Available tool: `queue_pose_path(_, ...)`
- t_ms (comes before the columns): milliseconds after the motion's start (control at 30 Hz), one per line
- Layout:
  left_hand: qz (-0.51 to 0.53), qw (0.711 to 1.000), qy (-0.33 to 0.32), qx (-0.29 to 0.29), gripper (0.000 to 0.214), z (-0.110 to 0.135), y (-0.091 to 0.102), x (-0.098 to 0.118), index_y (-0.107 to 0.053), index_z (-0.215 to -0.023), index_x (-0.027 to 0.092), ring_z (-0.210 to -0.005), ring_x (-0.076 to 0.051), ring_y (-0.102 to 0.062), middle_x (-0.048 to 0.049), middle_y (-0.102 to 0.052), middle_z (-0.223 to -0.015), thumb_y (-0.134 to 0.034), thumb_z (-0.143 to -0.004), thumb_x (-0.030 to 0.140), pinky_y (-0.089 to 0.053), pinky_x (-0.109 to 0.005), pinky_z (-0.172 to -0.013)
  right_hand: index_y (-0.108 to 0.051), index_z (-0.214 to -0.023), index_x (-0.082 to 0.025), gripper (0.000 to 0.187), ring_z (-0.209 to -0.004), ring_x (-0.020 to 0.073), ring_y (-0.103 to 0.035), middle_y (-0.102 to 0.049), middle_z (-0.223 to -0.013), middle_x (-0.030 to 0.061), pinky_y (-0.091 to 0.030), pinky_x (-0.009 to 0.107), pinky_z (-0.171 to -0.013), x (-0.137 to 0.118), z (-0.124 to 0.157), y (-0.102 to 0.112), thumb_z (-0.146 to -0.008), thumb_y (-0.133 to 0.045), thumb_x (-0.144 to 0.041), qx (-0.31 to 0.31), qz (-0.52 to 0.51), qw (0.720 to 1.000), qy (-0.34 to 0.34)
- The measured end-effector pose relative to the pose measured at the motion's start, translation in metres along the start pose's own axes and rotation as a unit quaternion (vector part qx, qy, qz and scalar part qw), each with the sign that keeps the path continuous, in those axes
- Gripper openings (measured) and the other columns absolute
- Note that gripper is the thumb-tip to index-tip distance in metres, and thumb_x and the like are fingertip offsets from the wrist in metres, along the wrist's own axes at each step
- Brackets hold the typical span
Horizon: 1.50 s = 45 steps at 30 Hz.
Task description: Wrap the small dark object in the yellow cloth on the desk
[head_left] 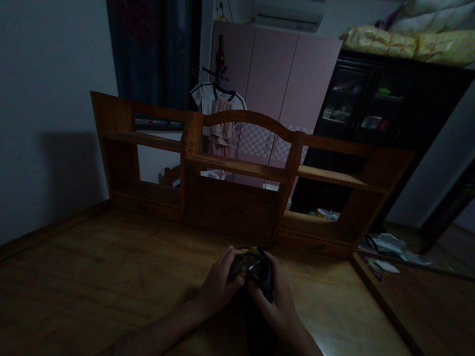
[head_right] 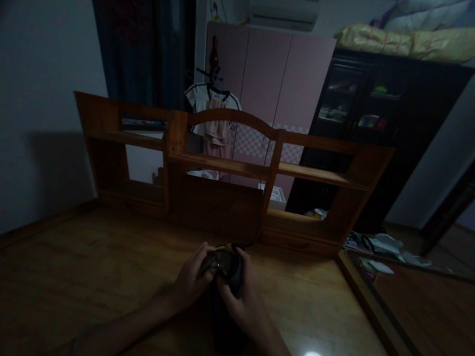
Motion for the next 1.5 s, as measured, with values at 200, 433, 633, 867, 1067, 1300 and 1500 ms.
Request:
queue_pose_path(200,0.030,0.998,0.053,0.032,0.031,-0.005,0.006,-0.002,-0.052,-0.109,0.020,-0.095,-0.021,-0.061,-0.0065,-0.062,-0.104,-0.044,-0.091,0.043,-0.050,-0.034,-0.083,-0.027,-0.144,-0.023,0.054,-0.132,0.0242,-0.040,-0.041,-0.144,0.0087,-0.034,0.042,-0.110,-0.011,0.001,0.000,-0.093,-0.044,-0.031,-0.043,-0.044,0.998,0.028)
queue_pose_path(433,0.024,0.998,0.056,0.014,0.023,-0.007,0.004,-0.001,-0.053,-0.104,0.020,-0.089,-0.020,-0.060,-0.0040,-0.061,-0.096,-0.047,-0.090,0.037,-0.049,-0.033,-0.079,-0.033,-0.144,-0.026,0.047,-0.136,0.0220,-0.036,-0.036,-0.147,0.0067,-0.032,0.042,-0.113,-0.013,-0.004,0.000,-0.097,-0.035,-0.024,-0.026,0.012,0.998,0.053)
queue_pose_path(633,-0.006,0.999,0.033,-0.008,0.017,-0.009,0.001,0.002,-0.054,-0.098,0.021,-0.085,-0.019,-0.058,-0.0025,-0.058,-0.092,-0.050,-0.084,0.029,-0.047,-0.031,-0.078,-0.030,-0.146,-0.029,0.054,-0.129,0.0208,-0.046,-0.045,-0.141,0.0071,-0.041,0.041,-0.108,-0.008,-0.005,-0.003,-0.094,-0.040,-0.017,-0.037,0.076,0.995,0.060)
queue_pose_path(867,-0.041,0.999,0.008,-0.021,0.018,-0.006,-0.001,0.008,-0.053,-0.098,0.020,-0.087,-0.020,-0.059,-0.0033,-0.058,-0.092,-0.053,-0.083,0.030,-0.049,-0.033,-0.080,-0.034,-0.144,-0.030,0.055,-0.127,0.0208,-0.049,-0.051,-0.138,0.0066,-0.044,0.042,-0.106,0.001,-0.005,-0.004,-0.093,-0.042,-0.013,-0.022,0.097,0.992,0.077)
queue_pose_path(1067,-0.094,0.994,-0.056,-0.023,0.032,0.000,-0.004,0.015,-0.051,-0.109,0.019,-0.093,-0.022,-0.061,-0.0072,-0.060,-0.099,-0.055,-0.079,0.030,-0.052,-0.036,-0.083,-0.042,-0.138,-0.028,0.056,-0.121,0.0198,-0.055,-0.057,-0.131,0.0063,-0.047,0.041,-0.103,0.007,-0.001,-0.001,-0.087,-0.044,-0.007,0.006,0.094,0.992,0.088)
queue_pose_path(1300,-0.130,0.984,-0.112,-0.041,0.035,0.004,-0.008,0.021,-0.048,-0.113,0.018,-0.095,-0.022,-0.062,-0.0082,-0.059,-0.101,-0.055,-0.082,0.032,-0.053,-0.036,-0.082,-0.048,-0.134,-0.028,0.063,-0.118,0.0216,-0.057,-0.061,-0.127,0.0064,-0.049,0.043,-0.100,-0.002,0.002,0.004,-0.077,-0.044,-0.001,0.024,0.113,0.983,0.144)
queue_pose_path(1500,-0.107,0.986,-0.122,-0.038,0.037,0.004,-0.007,0.025,-0.047,-0.114,0.018,-0.099,-0.023,-0.062,-0.0084,-0.059,-0.102,-0.057,-0.084,0.037,-0.054,-0.035,-0.086,-0.048,-0.135,-0.029,0.066,-0.116,0.0214,-0.057,-0.060,-0.126,0.0058,-0.050,0.042,-0.098,-0.001,0.003,0.007,-0.076,-0.043,0.000,0.035,0.125,0.979,0.155)
Point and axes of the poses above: each hand's wrist, its own z-axis away from the middle knuckle, its own y-axis out of the back of the hand, x = y × z, the point moved 8 cm from there along -z, towards the middle knuckle
